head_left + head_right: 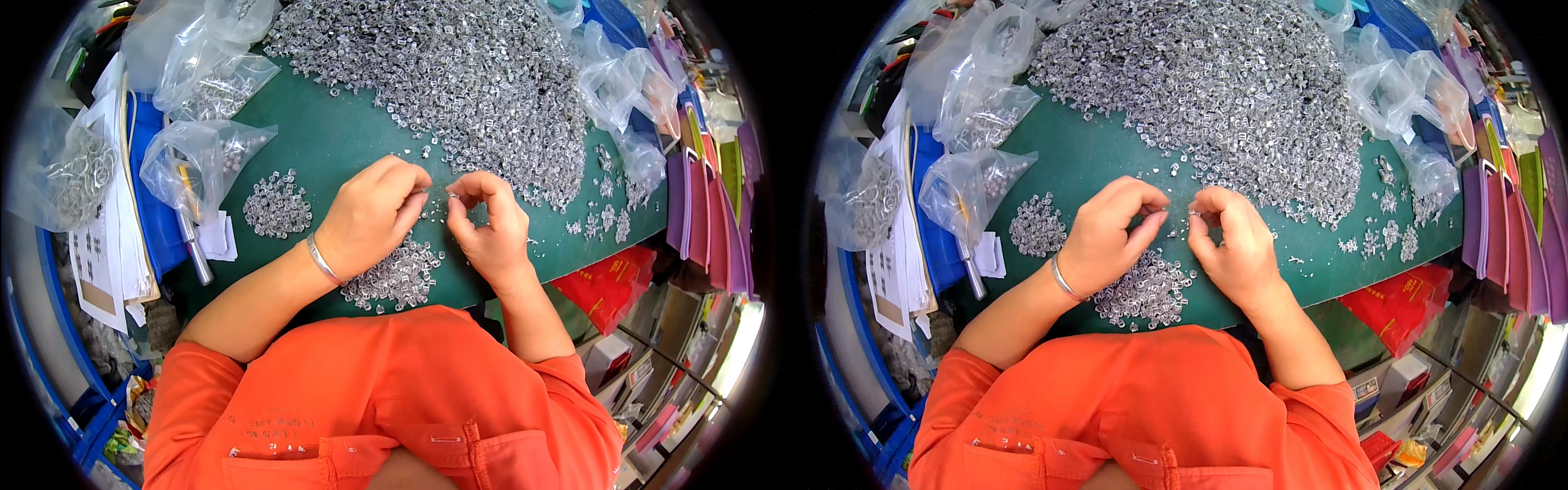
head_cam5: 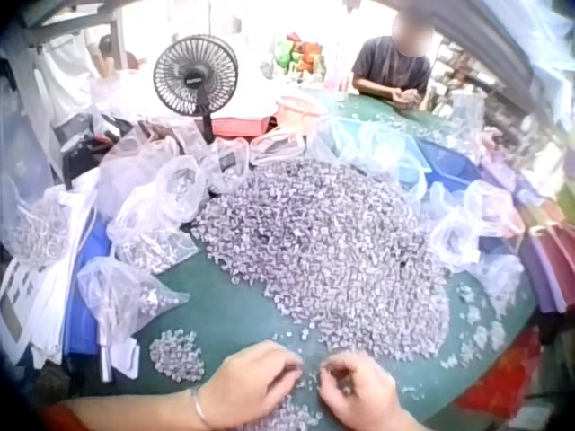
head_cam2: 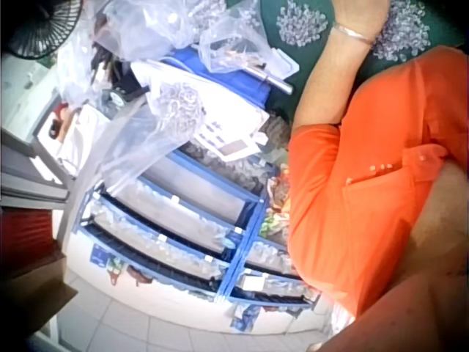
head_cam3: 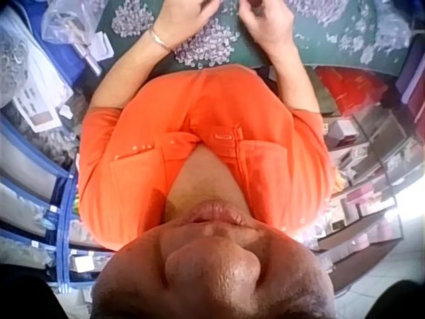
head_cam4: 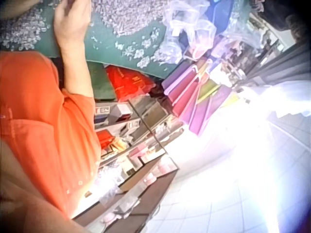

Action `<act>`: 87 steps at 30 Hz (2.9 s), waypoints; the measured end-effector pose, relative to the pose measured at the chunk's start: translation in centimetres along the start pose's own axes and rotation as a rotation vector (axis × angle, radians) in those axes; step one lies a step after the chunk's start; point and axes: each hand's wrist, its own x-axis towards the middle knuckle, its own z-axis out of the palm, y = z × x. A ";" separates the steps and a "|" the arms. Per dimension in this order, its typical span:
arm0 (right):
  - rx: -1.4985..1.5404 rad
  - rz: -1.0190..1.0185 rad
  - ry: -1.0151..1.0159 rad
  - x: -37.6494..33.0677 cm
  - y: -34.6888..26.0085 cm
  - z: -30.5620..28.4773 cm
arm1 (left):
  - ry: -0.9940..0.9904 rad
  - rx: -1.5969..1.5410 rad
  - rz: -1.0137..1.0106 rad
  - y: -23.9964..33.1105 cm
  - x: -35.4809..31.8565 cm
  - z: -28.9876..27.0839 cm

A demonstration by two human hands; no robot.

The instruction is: The person sits at a green table and sorts small silver metal components by hand. They pick up individual pieces from a large pile, inspect them, and place them into smaller, organized piles on the table surface. The process involves repetitive picking, handling, and placing of the metal parts.

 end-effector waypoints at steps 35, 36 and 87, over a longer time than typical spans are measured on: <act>0.370 0.203 -0.057 -0.2 -2.2 -0.8 | 0.008 -0.848 -0.577 1.1 -1.1 0.4; 0.396 0.235 -0.065 -0.4 -2.1 -0.7 | -0.015 -0.843 -0.552 1.3 -1.0 0.4; 0.293 0.023 0.062 -1.1 -1.3 -2.7 | -0.110 -0.956 -0.685 1.9 -0.9 0.4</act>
